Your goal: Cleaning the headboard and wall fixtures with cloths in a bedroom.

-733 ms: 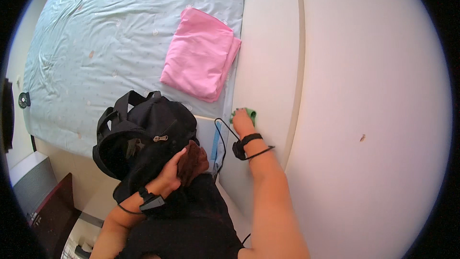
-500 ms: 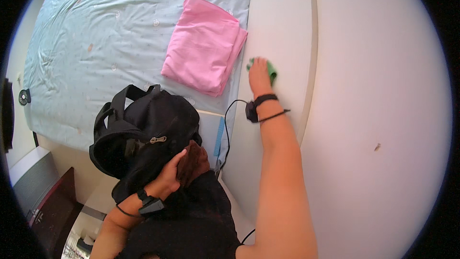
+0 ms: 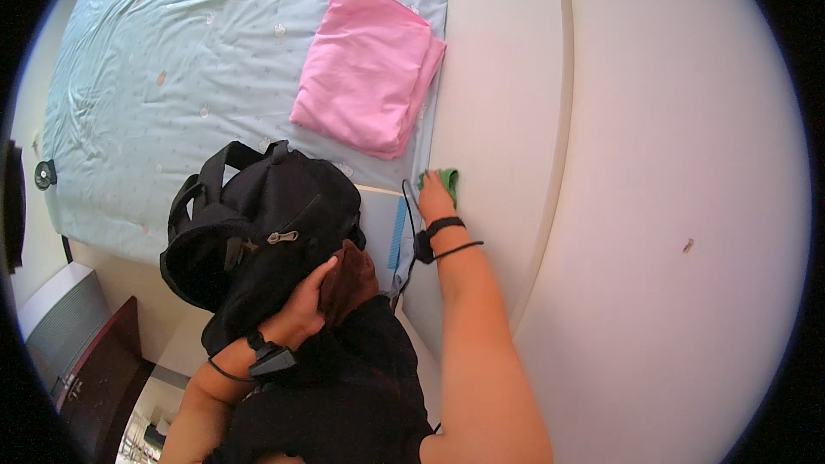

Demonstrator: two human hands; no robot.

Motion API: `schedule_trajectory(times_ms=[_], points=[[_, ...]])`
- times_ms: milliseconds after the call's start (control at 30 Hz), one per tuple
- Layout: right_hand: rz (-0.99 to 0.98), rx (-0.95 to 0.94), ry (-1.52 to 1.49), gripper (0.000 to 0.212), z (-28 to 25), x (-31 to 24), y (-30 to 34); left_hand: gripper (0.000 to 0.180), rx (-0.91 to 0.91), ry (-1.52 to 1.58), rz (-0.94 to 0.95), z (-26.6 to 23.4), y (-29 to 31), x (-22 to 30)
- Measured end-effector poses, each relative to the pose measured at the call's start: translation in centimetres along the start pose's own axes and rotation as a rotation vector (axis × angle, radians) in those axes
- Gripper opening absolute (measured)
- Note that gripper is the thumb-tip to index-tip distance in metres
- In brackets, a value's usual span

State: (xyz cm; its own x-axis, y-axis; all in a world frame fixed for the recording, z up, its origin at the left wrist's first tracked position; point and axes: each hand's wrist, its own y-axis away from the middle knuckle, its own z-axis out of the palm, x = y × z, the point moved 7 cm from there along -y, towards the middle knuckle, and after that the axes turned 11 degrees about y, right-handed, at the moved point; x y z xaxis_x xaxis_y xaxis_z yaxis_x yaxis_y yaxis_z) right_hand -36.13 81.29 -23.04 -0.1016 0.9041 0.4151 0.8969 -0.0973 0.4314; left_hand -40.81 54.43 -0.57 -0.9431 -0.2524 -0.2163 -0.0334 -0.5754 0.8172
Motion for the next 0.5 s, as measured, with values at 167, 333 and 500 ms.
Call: schedule_trajectory(times_ms=[167,333,500], points=[[-0.217,-0.153,0.072,0.030,-7.5,-2.3,1.2,0.033,0.014,0.029,0.062,-2.0,2.1,0.4],[-0.019,-0.090,0.254,0.033,-11.6,7.4,-1.6,0.035,0.008,-0.013,0.034,-2.2,2.6,-0.4],[0.230,0.107,0.129,0.034,-18.7,15.6,-4.9,0.034,-0.021,0.048,0.002,-2.6,2.6,-0.3]])
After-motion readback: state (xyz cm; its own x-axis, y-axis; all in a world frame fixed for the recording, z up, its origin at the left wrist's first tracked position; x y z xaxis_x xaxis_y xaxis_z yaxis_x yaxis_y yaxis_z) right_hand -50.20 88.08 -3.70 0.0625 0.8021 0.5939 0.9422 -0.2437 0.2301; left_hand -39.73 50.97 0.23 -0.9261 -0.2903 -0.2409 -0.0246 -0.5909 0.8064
